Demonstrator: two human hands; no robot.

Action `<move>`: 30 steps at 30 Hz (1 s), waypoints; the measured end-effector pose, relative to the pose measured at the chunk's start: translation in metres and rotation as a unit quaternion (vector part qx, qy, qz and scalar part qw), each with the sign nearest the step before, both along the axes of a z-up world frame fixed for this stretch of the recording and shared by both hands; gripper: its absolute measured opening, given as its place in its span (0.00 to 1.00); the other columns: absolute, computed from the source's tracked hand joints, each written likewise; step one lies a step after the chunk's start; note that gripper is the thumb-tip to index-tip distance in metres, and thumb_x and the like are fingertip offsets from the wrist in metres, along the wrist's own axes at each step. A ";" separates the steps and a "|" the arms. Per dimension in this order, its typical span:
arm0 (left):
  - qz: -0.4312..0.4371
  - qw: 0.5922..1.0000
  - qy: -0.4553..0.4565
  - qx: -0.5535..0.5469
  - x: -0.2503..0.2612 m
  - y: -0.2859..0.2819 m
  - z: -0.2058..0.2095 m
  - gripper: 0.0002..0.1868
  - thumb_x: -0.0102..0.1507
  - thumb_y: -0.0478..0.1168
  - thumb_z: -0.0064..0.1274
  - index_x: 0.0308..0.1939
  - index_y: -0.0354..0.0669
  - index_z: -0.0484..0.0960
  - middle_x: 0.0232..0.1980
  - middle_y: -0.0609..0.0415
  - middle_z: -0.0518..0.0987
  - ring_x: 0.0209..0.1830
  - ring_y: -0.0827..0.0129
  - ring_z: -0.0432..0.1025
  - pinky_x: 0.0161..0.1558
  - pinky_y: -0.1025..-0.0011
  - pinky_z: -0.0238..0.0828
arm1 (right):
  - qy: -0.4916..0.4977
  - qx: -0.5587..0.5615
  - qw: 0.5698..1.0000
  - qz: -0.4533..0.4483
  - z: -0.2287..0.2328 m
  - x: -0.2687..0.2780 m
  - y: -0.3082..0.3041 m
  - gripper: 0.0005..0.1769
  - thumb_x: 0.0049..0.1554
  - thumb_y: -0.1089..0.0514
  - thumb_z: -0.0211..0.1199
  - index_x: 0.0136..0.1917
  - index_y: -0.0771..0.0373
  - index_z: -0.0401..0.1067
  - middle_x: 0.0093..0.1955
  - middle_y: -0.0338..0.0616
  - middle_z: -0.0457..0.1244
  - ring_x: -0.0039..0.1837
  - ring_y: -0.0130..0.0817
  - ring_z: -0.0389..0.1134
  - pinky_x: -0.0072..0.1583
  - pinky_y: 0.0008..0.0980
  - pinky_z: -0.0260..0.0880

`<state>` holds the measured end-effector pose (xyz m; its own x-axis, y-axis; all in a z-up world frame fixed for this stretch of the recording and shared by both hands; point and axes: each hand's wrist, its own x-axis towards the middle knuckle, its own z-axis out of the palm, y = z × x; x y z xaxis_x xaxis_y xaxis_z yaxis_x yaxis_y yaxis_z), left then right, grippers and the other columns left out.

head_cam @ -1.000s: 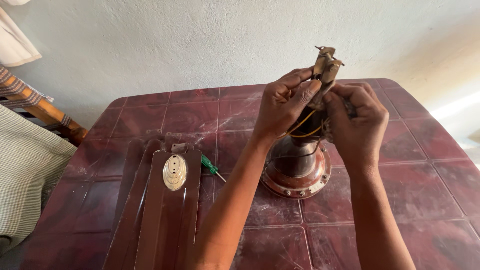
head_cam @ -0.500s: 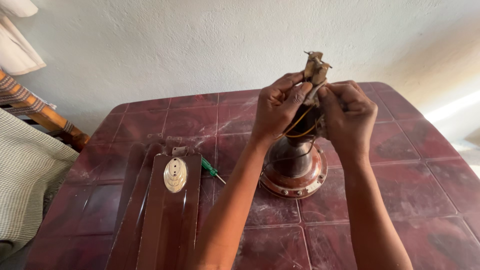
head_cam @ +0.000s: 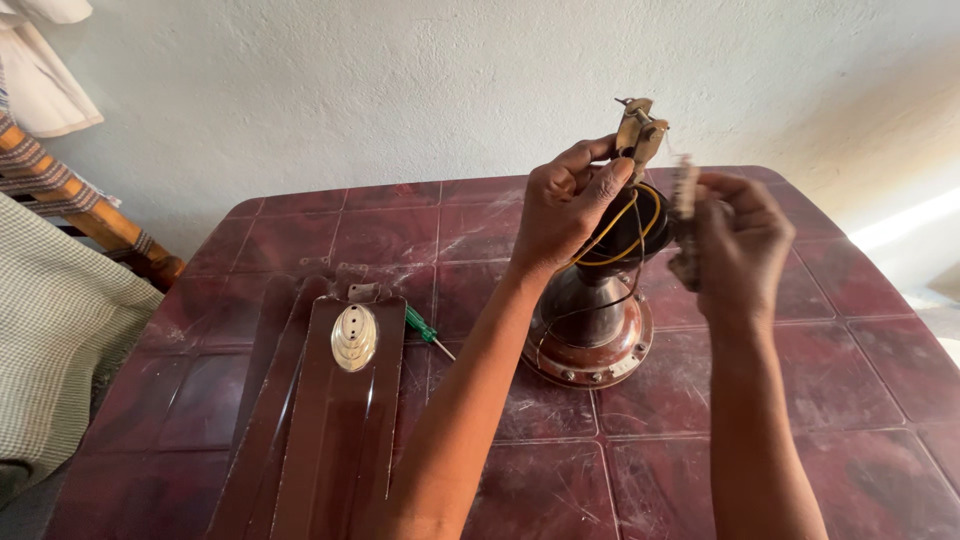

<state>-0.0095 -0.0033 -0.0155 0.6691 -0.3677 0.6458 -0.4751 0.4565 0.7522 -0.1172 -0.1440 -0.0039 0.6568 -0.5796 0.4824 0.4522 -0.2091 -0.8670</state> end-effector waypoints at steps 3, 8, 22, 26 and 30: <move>0.026 1.000 -0.003 0.006 0.000 -0.002 0.001 0.19 0.71 0.41 0.57 0.61 0.31 0.81 0.32 0.57 0.83 0.29 0.84 0.71 0.30 0.82 0.61 | 0.079 -0.035 0.996 0.004 0.005 0.008 0.007 0.08 0.64 0.61 0.66 0.53 0.67 0.80 0.33 0.42 0.66 0.28 0.22 0.62 0.26 0.26 0.56; 0.024 1.000 0.009 0.013 0.001 0.000 0.001 0.20 0.71 0.42 0.56 0.63 0.34 0.80 0.39 0.55 0.86 0.38 0.82 0.75 0.39 0.81 0.70 | 0.119 -0.231 0.966 0.001 0.012 0.010 0.012 0.08 0.63 0.60 0.65 0.49 0.68 0.80 0.36 0.44 0.69 0.28 0.22 0.66 0.27 0.26 0.61; 0.021 0.999 -0.026 0.000 0.005 -0.002 -0.004 0.20 0.71 0.46 0.56 0.62 0.37 0.81 0.48 0.51 0.87 0.49 0.73 0.80 0.52 0.72 0.77 | 0.056 -0.175 0.982 0.040 0.007 0.010 0.010 0.09 0.61 0.67 0.64 0.55 0.65 0.81 0.43 0.39 0.70 0.36 0.21 0.67 0.33 0.25 0.64; 0.035 0.999 -0.022 0.001 0.005 -0.002 -0.004 0.21 0.71 0.47 0.56 0.62 0.37 0.81 0.47 0.49 0.87 0.47 0.73 0.80 0.51 0.73 0.76 | 0.164 -0.238 0.956 0.050 0.008 0.009 0.004 0.08 0.59 0.67 0.64 0.51 0.65 0.81 0.41 0.43 0.70 0.34 0.26 0.67 0.33 0.28 0.65; 0.029 0.999 -0.018 -0.008 0.004 -0.003 -0.005 0.21 0.71 0.47 0.56 0.62 0.36 0.81 0.48 0.49 0.87 0.48 0.73 0.80 0.51 0.72 0.78 | 0.101 -0.502 0.857 -0.056 0.006 0.013 -0.003 0.03 0.54 0.66 0.70 0.42 0.65 0.82 0.47 0.43 0.73 0.37 0.30 0.68 0.40 0.30 0.66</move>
